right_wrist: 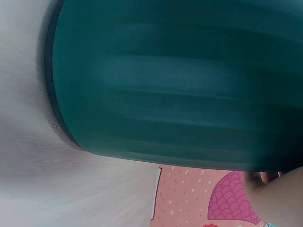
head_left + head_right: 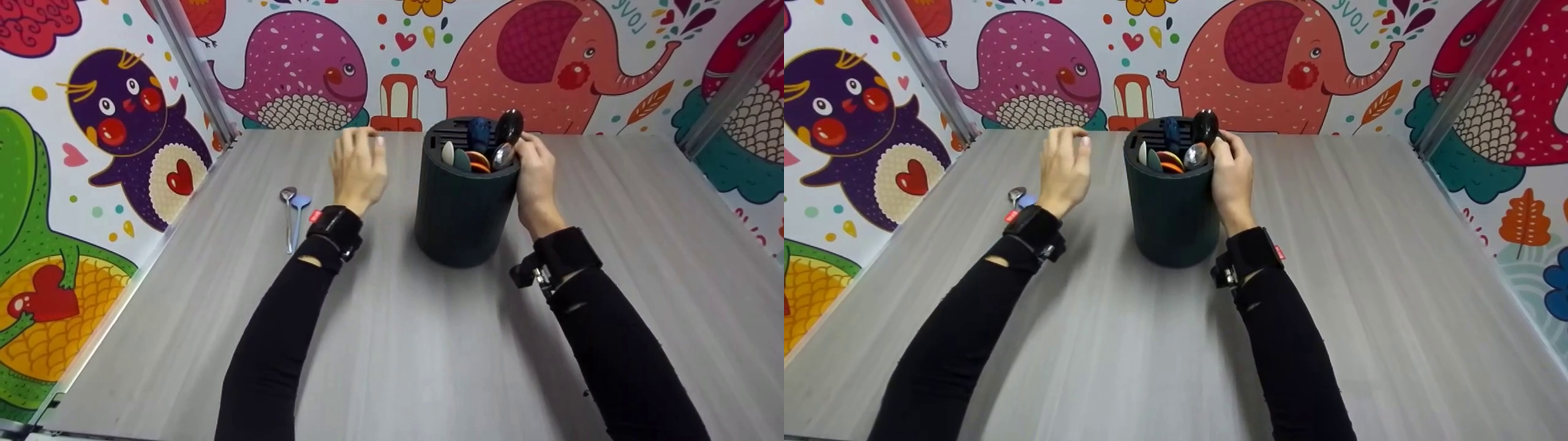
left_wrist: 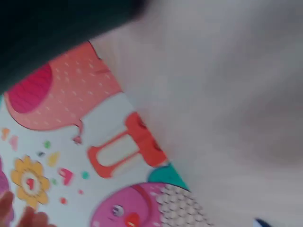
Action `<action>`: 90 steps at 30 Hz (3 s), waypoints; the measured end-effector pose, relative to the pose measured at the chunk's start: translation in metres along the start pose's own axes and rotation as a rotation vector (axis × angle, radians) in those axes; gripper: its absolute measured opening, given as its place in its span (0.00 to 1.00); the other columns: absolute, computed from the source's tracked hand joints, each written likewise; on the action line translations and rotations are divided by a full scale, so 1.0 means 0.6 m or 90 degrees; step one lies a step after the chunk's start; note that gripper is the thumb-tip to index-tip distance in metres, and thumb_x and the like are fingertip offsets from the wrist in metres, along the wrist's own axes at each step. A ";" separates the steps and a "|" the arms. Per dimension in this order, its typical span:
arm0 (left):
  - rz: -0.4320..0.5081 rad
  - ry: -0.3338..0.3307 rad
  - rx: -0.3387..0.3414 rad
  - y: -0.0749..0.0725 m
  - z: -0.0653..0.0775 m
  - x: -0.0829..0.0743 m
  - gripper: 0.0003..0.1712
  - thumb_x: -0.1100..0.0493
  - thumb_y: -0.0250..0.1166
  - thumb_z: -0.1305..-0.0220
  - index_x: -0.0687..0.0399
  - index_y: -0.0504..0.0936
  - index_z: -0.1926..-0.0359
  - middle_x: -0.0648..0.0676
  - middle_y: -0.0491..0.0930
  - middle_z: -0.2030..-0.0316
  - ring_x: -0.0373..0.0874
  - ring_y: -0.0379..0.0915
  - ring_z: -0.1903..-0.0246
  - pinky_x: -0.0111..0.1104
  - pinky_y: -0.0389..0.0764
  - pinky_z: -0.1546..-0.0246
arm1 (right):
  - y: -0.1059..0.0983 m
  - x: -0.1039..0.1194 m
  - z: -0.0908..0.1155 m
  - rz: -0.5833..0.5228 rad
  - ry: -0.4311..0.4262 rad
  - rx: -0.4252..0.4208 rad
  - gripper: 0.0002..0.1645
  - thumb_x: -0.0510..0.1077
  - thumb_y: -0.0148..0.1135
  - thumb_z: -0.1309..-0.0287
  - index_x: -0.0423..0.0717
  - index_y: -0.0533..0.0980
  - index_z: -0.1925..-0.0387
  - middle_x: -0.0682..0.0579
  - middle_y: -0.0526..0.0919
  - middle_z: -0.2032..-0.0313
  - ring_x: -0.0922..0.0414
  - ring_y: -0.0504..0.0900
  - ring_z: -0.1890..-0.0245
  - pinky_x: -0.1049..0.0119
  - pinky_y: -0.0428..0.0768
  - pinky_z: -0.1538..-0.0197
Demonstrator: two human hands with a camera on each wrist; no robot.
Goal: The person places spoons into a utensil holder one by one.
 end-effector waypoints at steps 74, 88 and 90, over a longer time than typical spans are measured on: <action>-0.254 -0.400 0.472 0.057 0.082 0.174 0.40 0.41 0.34 0.20 0.51 0.34 0.18 0.68 0.39 0.23 0.69 0.39 0.26 0.63 0.52 0.31 | 0.001 0.003 0.000 0.010 -0.018 0.006 0.09 0.39 0.46 0.31 0.45 0.74 0.64 0.51 0.76 0.63 0.57 0.72 0.58 0.67 0.69 0.54; -0.332 -0.366 0.409 0.025 0.067 0.224 0.28 0.57 0.57 0.30 0.69 0.69 0.34 0.71 0.64 0.39 0.65 0.60 0.38 0.54 0.66 0.38 | 0.001 0.002 0.000 0.013 -0.015 0.004 0.10 0.39 0.47 0.31 0.45 0.76 0.60 0.51 0.76 0.62 0.57 0.72 0.57 0.68 0.69 0.53; -0.329 -0.366 0.407 0.023 0.068 0.222 0.29 0.58 0.56 0.30 0.68 0.67 0.33 0.72 0.66 0.39 0.66 0.61 0.39 0.55 0.67 0.39 | 0.001 0.003 0.000 0.013 -0.016 0.005 0.10 0.39 0.47 0.31 0.45 0.76 0.61 0.51 0.76 0.62 0.57 0.72 0.57 0.68 0.69 0.53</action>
Point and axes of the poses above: each hand's wrist, its own z-axis away from the middle knuckle, its own y-axis out of the palm, x = y × z, the point moved 6 cm from there along -z, towards the middle knuckle
